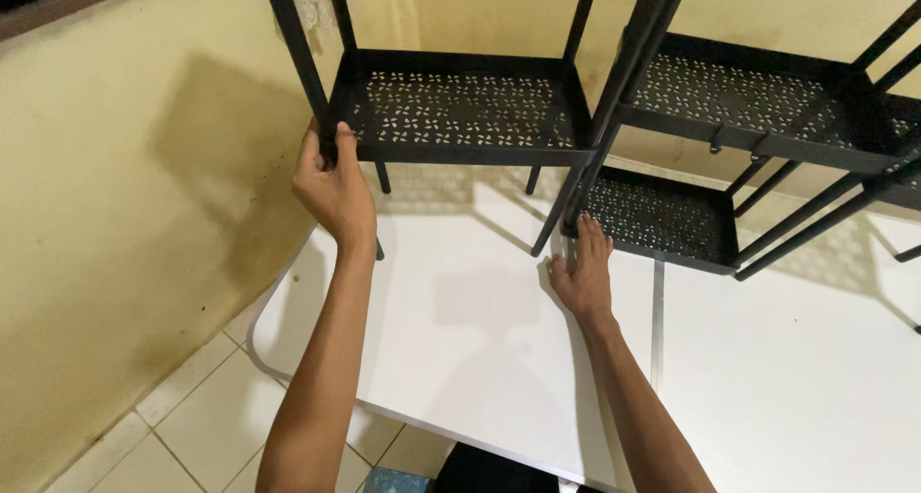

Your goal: The person assembles a black perforated metal rack by inserting vertical rods into the side panels and connecting horizontal crossbars. They repeatedly adjust and reseat the rods to secure the frame, then lift and reposition the assembled unit on a white table.

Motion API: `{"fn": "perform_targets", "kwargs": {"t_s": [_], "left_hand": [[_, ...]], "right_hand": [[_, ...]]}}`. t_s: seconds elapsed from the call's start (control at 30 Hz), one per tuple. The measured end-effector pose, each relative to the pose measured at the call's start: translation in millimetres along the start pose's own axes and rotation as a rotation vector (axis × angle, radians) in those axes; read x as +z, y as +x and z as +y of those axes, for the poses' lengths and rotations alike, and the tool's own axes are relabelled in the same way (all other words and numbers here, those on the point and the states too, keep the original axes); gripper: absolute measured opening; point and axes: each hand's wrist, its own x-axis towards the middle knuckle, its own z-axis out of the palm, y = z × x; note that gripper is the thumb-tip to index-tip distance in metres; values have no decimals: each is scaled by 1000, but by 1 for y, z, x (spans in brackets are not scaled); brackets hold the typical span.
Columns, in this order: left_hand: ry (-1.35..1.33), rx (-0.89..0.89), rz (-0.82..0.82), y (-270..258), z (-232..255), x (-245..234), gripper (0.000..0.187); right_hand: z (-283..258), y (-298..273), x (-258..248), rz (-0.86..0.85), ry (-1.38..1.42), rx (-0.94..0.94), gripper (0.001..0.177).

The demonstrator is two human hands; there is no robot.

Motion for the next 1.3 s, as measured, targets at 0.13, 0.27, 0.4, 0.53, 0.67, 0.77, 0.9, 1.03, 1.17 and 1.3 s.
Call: {"fn": "perform_targets", "kwargs": {"t_s": [0.13, 0.27, 0.4, 0.53, 0.67, 0.77, 0.9, 1.03, 1.17, 1.3], "left_hand": [[-2, -65, -66, -7, 10, -10, 33], [-40, -130, -179, -9, -1, -18, 45], [-48, -308, -248, -30, -45, -30, 59], [130, -405, -325, -77, -99, -59, 56], [235, -431, -355, -112, -121, -85, 50], [249, -490, -393, -118, -124, -94, 51], [277, -532, -454, -123, -114, -106, 53], [242, -541, -478, -134, -106, -113, 53], [275, -481, -493, -137, -103, -115, 55], [447, -465, -427, -138, -100, -112, 51]], "right_hand": [[-8, -1, -6, 3, 234, 65, 76], [-26, -8, -5, 24, 323, 68, 76], [-47, -5, 9, -20, 596, 141, 73], [-56, -1, 17, -56, 659, 278, 52], [-52, 4, 6, -121, 627, 320, 28], [-49, 1, 0, -129, 578, 266, 24], [-54, -11, -11, -166, 566, 317, 21], [-54, -24, -25, -178, 553, 313, 17], [-46, -32, -31, -189, 473, 218, 14], [-38, -40, -21, -128, 453, 147, 14]]}}
